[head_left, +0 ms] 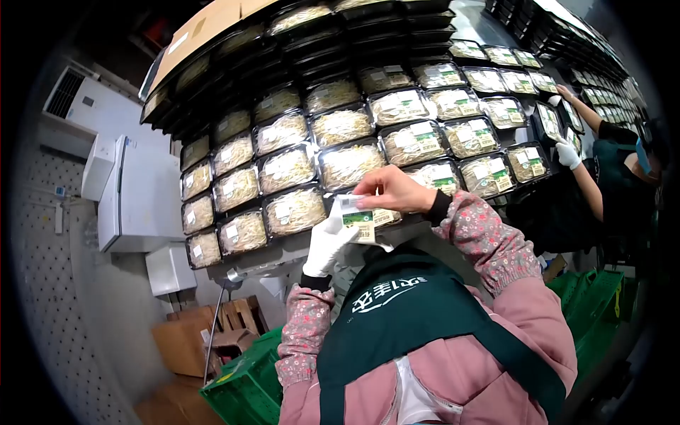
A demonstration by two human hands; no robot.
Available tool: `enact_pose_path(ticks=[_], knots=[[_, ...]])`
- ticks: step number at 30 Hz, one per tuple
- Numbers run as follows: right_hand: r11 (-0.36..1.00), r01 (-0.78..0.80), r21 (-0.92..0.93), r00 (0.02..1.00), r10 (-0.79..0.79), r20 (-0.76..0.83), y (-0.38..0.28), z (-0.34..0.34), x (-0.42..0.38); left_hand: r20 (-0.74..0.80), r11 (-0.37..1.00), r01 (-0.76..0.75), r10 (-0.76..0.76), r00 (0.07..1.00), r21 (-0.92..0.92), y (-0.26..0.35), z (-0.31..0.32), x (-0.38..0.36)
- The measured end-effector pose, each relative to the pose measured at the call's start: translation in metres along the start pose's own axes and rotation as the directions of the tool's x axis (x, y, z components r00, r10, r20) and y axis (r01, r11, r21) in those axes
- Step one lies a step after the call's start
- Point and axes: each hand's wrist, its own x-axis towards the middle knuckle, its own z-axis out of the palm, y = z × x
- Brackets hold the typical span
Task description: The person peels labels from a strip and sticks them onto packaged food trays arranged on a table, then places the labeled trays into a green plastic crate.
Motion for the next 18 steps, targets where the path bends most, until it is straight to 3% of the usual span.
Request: enact_pose_path(ticks=[2, 3, 4, 5, 6, 7, 9, 10, 11, 12, 13, 15, 16, 18], knots=[[0.996, -0.003, 0.092, 0.993, 0.014, -0.120, 0.004, 0.001, -0.004, 0.086, 0.968, -0.223, 0.214, 0.973, 0.115, 0.004, 0.008, 0.015], [0.994, -0.001, 0.107, 0.991, 0.016, -0.134, 0.008, 0.000, -0.004, 0.081, 0.746, -0.495, 0.517, 0.852, 0.445, 0.009, 0.010, 0.022], [0.997, 0.010, 0.078, 0.989, 0.002, -0.148, 0.007, -0.001, -0.005, 0.048, 0.896, -0.430, 0.427, 0.903, 0.114, 0.018, 0.021, 0.024], [0.999, 0.020, 0.050, 0.987, -0.011, -0.160, 0.004, 0.000, -0.006, 0.054, 0.923, -0.305, 0.326, 0.944, -0.233, 0.021, 0.036, 0.025], [0.997, 0.065, 0.029, 0.982, -0.059, -0.182, 0.001, 0.000, -0.005, 0.093, 0.887, -0.142, 0.202, 0.975, -0.440, 0.010, 0.043, 0.032], [0.995, 0.093, -0.046, 0.977, -0.100, -0.187, 0.003, -0.001, -0.004, 0.030, 0.945, -0.161, 0.176, 0.984, -0.287, 0.007, 0.048, 0.035], [0.960, 0.131, -0.247, 0.970, -0.175, -0.167, 0.007, -0.009, 0.002, 0.016, 0.950, -0.190, 0.200, 0.980, -0.248, 0.001, 0.059, 0.034], [0.968, 0.108, -0.225, 0.970, -0.153, -0.191, 0.019, -0.014, 0.008, 0.140, 0.960, -0.010, 0.051, 0.989, -0.280, -0.004, 0.053, 0.032], [0.976, 0.085, -0.202, 0.969, -0.129, -0.213, 0.027, -0.022, 0.015, 0.136, 0.960, -0.010, 0.050, 0.990, -0.281, -0.005, 0.046, 0.027], [0.970, 0.132, -0.205, 0.900, -0.204, -0.385, 0.033, -0.036, 0.023, 0.234, 0.988, 0.005, 0.031, 0.972, -0.152, -0.006, 0.038, 0.019], [0.991, 0.106, 0.086, 0.851, -0.045, -0.524, 0.033, -0.053, 0.031, 0.325, 1.000, 0.008, 0.000, 0.946, -0.021, -0.007, 0.029, 0.010], [0.975, 0.072, 0.210, 0.847, 0.051, -0.529, 0.049, -0.087, 0.047, 0.184, 0.967, 0.254, -0.255, 0.949, 0.033, -0.032, -0.001, -0.006], [0.981, -0.020, 0.194, 0.902, 0.101, -0.419, 0.056, -0.091, 0.053, 0.157, 0.973, 0.198, -0.179, 0.971, -0.116, -0.042, -0.019, -0.010], [0.988, -0.145, 0.061, 0.968, 0.154, -0.196, 0.084, -0.086, 0.068, -0.070, 0.956, 0.104, -0.128, 0.989, -0.274, -0.030, -0.042, -0.018]])
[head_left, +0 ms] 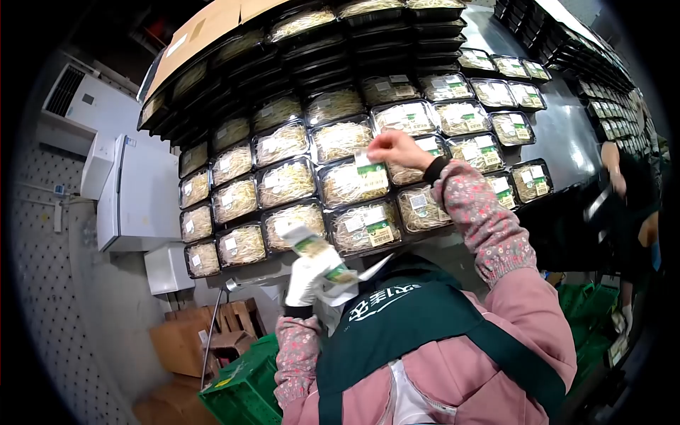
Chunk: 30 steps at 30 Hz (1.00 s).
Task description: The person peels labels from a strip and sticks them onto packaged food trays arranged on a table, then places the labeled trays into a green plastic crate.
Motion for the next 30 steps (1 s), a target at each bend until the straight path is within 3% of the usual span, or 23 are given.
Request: enact_pose_path(ticks=[1, 3, 4, 5, 8, 9, 11, 12, 13, 15, 17, 19, 21, 23, 24, 25, 27, 29, 30], knots=[[0.992, 0.064, -0.110, 0.998, -0.062, 0.018, 0.013, 0.009, 0.004, -0.047, 0.994, -0.045, 0.040, 0.998, -0.097, 0.006, -0.010, 0.000], [0.945, 0.023, -0.326, 1.000, -0.025, -0.003, 0.038, 0.024, 0.014, -0.082, 0.992, -0.089, 0.082, 0.993, -0.084, 0.012, -0.020, 0.008], [0.830, 0.025, -0.558, 1.000, -0.026, 0.006, 0.040, 0.029, 0.014, -0.096, 0.993, -0.105, 0.100, 0.990, -0.048, 0.014, -0.018, 0.014], [0.667, 0.139, -0.732, 0.987, -0.154, 0.048, 0.045, 0.035, 0.010, -0.080, 0.991, -0.118, 0.113, 0.990, -0.059, 0.019, -0.009, 0.019], [0.469, 0.159, -0.869, 0.977, -0.200, 0.071, 0.040, 0.040, 0.000, 0.007, 0.994, -0.083, 0.084, 0.996, -0.066, 0.021, 0.011, 0.037], [0.383, 0.129, -0.915, 0.937, -0.350, -0.014, 0.038, 0.041, -0.002, 0.033, 0.992, -0.065, 0.069, 0.997, -0.108, 0.017, 0.019, 0.047], [0.571, 0.058, -0.819, 0.932, -0.324, -0.160, 0.017, 0.034, 0.000, 0.077, 0.998, -0.033, 0.037, 0.996, -0.051, 0.013, 0.031, 0.063], [0.707, 0.034, -0.706, 0.958, -0.223, -0.177, 0.002, 0.030, 0.003, 0.085, 0.999, -0.033, 0.033, 0.996, -0.003, 0.015, 0.038, 0.068], [0.957, 0.158, -0.245, 0.977, -0.188, -0.104, 0.002, 0.027, 0.009, 0.096, 0.999, -0.030, 0.025, 0.995, 0.046, 0.018, 0.047, 0.072], [0.972, 0.221, 0.077, 0.960, -0.230, 0.159, -0.043, 0.024, -0.001, 0.123, 0.995, 0.050, -0.061, 0.991, 0.091, 0.027, 0.064, 0.082], [0.960, 0.270, -0.076, 0.948, -0.251, 0.193, -0.051, 0.023, -0.004, 0.195, 0.984, 0.032, -0.067, 0.978, 0.176, 0.035, 0.074, 0.094], [0.974, 0.217, -0.061, 0.969, -0.208, 0.131, -0.047, 0.023, -0.005, 0.197, 0.973, -0.195, 0.169, 0.966, 0.126, 0.050, 0.090, 0.098], [0.987, 0.162, -0.017, 0.978, -0.158, 0.139, -0.047, 0.025, -0.009, 0.086, 0.903, -0.399, 0.390, 0.917, 0.161, 0.036, 0.085, 0.125], [0.958, 0.285, -0.020, 0.952, -0.281, 0.122, -0.046, 0.030, -0.008, 0.104, 0.921, -0.363, 0.379, 0.920, -0.141, 0.033, 0.100, 0.133], [0.941, 0.325, -0.098, 0.941, -0.312, 0.131, -0.045, 0.026, -0.004, 0.033, 0.913, -0.402, 0.405, 0.914, -0.072, 0.030, 0.110, 0.129], [0.911, 0.382, -0.152, 0.922, -0.366, 0.125, -0.043, 0.022, 0.001, 0.029, 0.965, -0.234, 0.232, 0.972, 0.117, 0.018, 0.103, 0.130], [0.945, 0.323, -0.054, 0.928, -0.327, -0.180, -0.021, 0.010, 0.020, 0.064, 0.983, -0.076, 0.067, 0.996, 0.165, 0.008, 0.113, 0.109], [0.946, 0.231, 0.229, 0.906, -0.123, -0.405, -0.022, -0.031, 0.047, 0.160, 0.997, 0.036, -0.047, 0.986, 0.072, -0.008, 0.108, 0.087], [0.966, 0.189, 0.175, 0.931, -0.120, -0.345, -0.013, -0.043, 0.060, 0.166, 0.984, 0.009, -0.040, 0.985, 0.179, -0.016, 0.096, 0.088]])
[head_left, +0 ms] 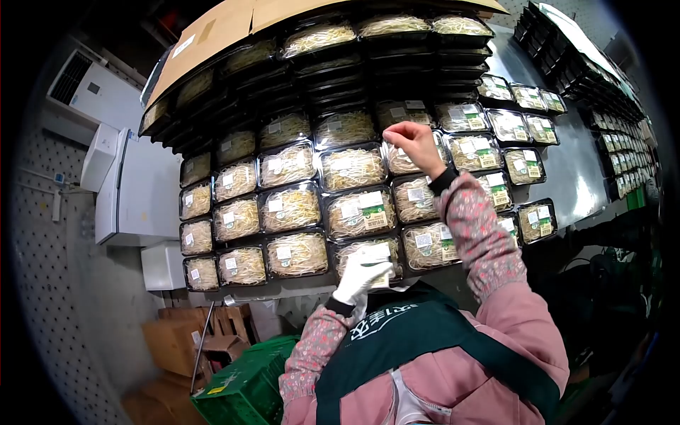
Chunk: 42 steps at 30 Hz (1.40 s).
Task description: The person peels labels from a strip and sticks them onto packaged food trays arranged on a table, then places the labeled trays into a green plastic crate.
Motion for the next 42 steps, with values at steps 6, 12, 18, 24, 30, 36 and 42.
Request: enact_pose_path(ticks=[6, 12, 18, 24, 30, 36, 42], knots=[[0.984, -0.063, -0.168, 0.731, 0.160, 0.663, 0.002, 0.065, -0.038, -0.338, 0.977, -0.212, 0.204, 0.919, 0.011, 0.029, -0.035, 0.021], [0.984, 0.059, -0.170, 0.810, 0.053, 0.583, 0.002, 0.074, -0.054, -0.218, 0.981, -0.176, 0.190, 0.957, 0.082, 0.021, -0.026, 0.039], [0.987, -0.152, 0.047, 0.982, 0.145, 0.119, 0.016, 0.009, 0.028, 0.020, 0.984, 0.101, -0.099, 0.995, -0.145, -0.005, -0.022, 0.002], [0.767, 0.049, -0.640, 0.975, 0.103, 0.199, 0.080, 0.026, 0.038, -0.142, 0.940, 0.134, -0.186, 0.972, -0.312, 0.035, -0.053, 0.001], [0.270, 0.294, -0.917, 0.954, -0.138, 0.266, 0.066, 0.023, 0.025, -0.108, 0.938, 0.010, -0.050, 0.993, -0.346, 0.051, -0.046, 0.032], [0.991, -0.041, -0.126, 0.846, 0.102, 0.524, 0.004, 0.030, 0.011, 0.006, 0.998, 0.013, -0.013, 1.000, -0.067, 0.060, -0.041, 0.061], [0.974, 0.168, -0.153, 0.875, -0.076, 0.478, -0.002, 0.043, -0.003, -0.186, 0.913, -0.331, 0.292, 0.938, -0.238, 0.100, -0.014, 0.100]])
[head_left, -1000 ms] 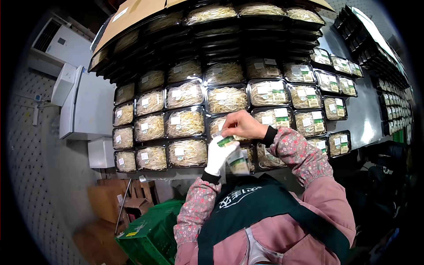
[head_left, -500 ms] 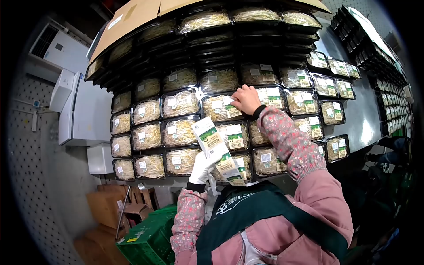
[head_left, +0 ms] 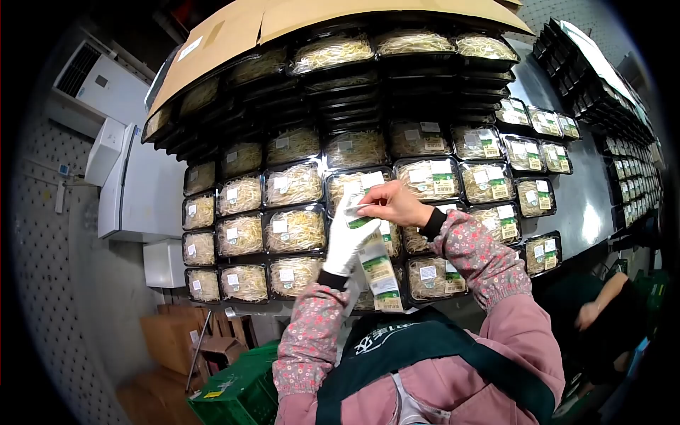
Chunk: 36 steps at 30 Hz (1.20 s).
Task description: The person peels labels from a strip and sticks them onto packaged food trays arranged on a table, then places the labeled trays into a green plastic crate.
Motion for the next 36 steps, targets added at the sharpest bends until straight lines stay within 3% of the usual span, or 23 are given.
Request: enact_pose_path(ticks=[1, 3, 4, 7, 10, 11, 14, 15, 17, 19, 21, 22, 23, 24, 25, 26, 29, 30, 31, 32, 33, 35, 36], knots=[[1.000, 0.001, -0.003, 1.000, -0.001, -0.002, 0.006, -0.004, 0.004, -0.073, 0.988, 0.117, -0.110, 0.991, 0.097, -0.024, -0.008, 0.002], [0.999, 0.029, -0.038, 0.982, -0.035, -0.187, 0.028, -0.018, 0.022, 0.018, 0.975, 0.215, -0.216, 0.976, 0.062, -0.027, -0.005, -0.011], [0.990, -0.009, 0.138, 0.922, 0.061, -0.381, 0.041, -0.028, 0.035, -0.004, 0.975, 0.221, -0.221, 0.975, -0.026, -0.031, 0.000, -0.024], [0.973, -0.135, 0.187, 0.885, 0.203, -0.419, 0.090, -0.070, 0.074, -0.063, 0.910, 0.399, -0.394, 0.917, 0.110, -0.019, -0.025, -0.049], [0.965, -0.254, -0.068, 0.892, 0.207, -0.402, 0.132, -0.069, 0.098, -0.090, 0.961, 0.251, -0.262, 0.961, -0.120, -0.023, -0.063, -0.057], [0.906, -0.391, -0.165, 0.890, 0.326, -0.317, 0.142, -0.067, 0.104, -0.133, 0.954, 0.280, -0.293, 0.947, -0.111, -0.014, -0.066, -0.059], [0.647, -0.342, -0.681, 0.934, 0.157, -0.320, 0.153, -0.051, 0.102, -0.191, 0.950, 0.291, -0.308, 0.932, -0.112, 0.001, -0.069, -0.058], [0.649, -0.336, -0.683, 0.937, 0.155, -0.314, 0.153, -0.049, 0.099, -0.184, 0.966, 0.236, -0.253, 0.950, -0.108, 0.002, -0.069, -0.056], [0.424, -0.258, -0.868, 0.942, -0.091, -0.324, 0.135, -0.047, 0.089, -0.193, 0.979, 0.169, -0.188, 0.963, -0.112, 0.001, -0.068, -0.054], [0.335, -0.309, -0.890, 0.913, -0.158, -0.376, 0.120, -0.044, 0.086, -0.181, 0.985, 0.142, -0.159, 0.971, -0.102, -0.002, -0.072, -0.051], [0.698, -0.357, -0.621, 0.928, 0.185, -0.325, 0.060, -0.036, 0.090, -0.179, 0.984, 0.164, -0.173, 0.968, -0.064, 0.004, -0.069, -0.050], [0.982, -0.167, -0.085, 0.969, 0.147, -0.201, 0.062, -0.023, 0.090, -0.159, 0.983, 0.178, -0.185, 0.970, -0.054, 0.010, -0.065, -0.050], [0.966, -0.093, 0.242, 0.995, 0.097, -0.004, 0.038, -0.012, 0.088, -0.135, 0.980, 0.192, -0.197, 0.971, -0.044, 0.014, -0.063, -0.047], [0.983, -0.086, 0.160, 0.986, 0.061, 0.153, 0.014, -0.009, 0.087, -0.138, 0.981, 0.190, -0.194, 0.971, -0.046, 0.013, -0.070, -0.044], [0.995, -0.063, 0.079, 0.950, 0.035, 0.309, -0.001, -0.004, 0.086, -0.095, 0.970, 0.202, -0.190, 0.977, 0.133, 0.014, -0.079, -0.039], [0.994, -0.076, 0.073, 0.953, 0.051, 0.299, -0.003, 0.005, 0.086, -0.053, 0.930, 0.198, -0.191, 0.980, 0.309, 0.015, -0.086, -0.034], [0.997, 0.000, 0.077, 0.952, -0.023, 0.305, -0.001, 0.034, 0.090, -0.161, 0.952, -0.098, 0.150, 0.975, 0.290, 0.041, -0.078, -0.020], [0.993, 0.082, 0.080, 0.953, -0.102, 0.285, -0.001, 0.046, 0.092, -0.186, 0.967, -0.192, 0.222, 0.957, 0.167, 0.030, -0.082, -0.009], [0.983, 0.163, 0.082, 0.948, -0.179, 0.264, -0.003, 0.057, 0.095, -0.286, 0.979, -0.205, 0.194, 0.938, -0.010, 0.025, -0.074, -0.005], [0.958, 0.287, -0.003, 0.921, -0.275, 0.275, 0.000, 0.061, 0.106, -0.312, 0.998, -0.061, 0.056, 0.948, -0.007, 0.022, -0.077, -0.007], [0.958, 0.258, -0.127, 0.936, -0.215, 0.279, 0.006, 0.062, 0.119, -0.337, 0.996, 0.083, -0.081, 0.938, -0.007, 0.017, -0.079, -0.012], [0.978, 0.166, 0.127, 0.976, -0.145, -0.162, 0.036, 0.054, 0.157, -0.373, 0.998, 0.001, -0.025, 0.928, -0.065, 0.005, -0.078, -0.033], [0.988, 0.084, 0.130, 0.976, -0.056, -0.210, 0.048, 0.041, 0.178, -0.299, 0.989, 0.135, -0.145, 0.943, -0.055, 0.003, -0.085, -0.048]])
